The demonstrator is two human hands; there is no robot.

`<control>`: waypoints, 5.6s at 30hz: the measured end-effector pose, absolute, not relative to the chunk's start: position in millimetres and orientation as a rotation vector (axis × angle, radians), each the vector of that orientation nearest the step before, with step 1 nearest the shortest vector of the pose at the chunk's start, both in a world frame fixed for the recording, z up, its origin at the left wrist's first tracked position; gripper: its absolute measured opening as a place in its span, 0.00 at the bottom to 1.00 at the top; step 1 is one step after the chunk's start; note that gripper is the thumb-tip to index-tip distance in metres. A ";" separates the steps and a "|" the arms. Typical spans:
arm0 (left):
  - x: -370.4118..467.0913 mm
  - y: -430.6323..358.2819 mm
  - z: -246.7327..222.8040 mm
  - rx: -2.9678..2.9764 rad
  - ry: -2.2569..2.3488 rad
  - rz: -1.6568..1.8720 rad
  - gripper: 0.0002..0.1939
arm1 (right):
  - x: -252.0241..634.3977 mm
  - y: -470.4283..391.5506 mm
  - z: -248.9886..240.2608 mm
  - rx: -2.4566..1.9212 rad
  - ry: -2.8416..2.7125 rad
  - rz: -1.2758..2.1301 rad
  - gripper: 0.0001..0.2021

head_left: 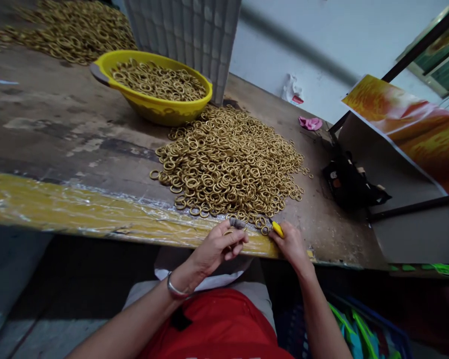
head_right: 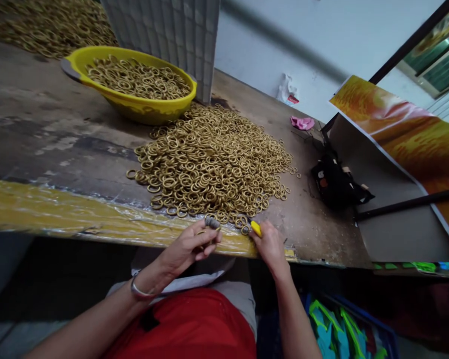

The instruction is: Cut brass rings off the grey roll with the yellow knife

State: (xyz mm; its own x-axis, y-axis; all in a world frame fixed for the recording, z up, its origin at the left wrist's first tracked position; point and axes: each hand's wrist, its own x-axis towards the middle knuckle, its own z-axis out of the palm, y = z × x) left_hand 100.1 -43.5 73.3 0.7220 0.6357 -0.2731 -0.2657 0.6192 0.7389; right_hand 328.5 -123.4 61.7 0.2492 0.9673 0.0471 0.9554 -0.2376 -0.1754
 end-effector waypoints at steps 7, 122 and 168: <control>98.6 -41.9 72.4 0.773 0.546 0.464 0.16 | 323.4 -119.2 73.5 -2.125 -1.404 0.537 0.13; 86.1 -52.0 72.6 1.099 0.555 0.523 0.15 | 308.5 -112.4 65.7 -2.054 -1.769 0.131 0.09; 112.9 -45.4 59.7 0.881 0.675 0.648 0.14 | 251.2 -104.2 88.3 -1.739 -1.426 0.615 0.12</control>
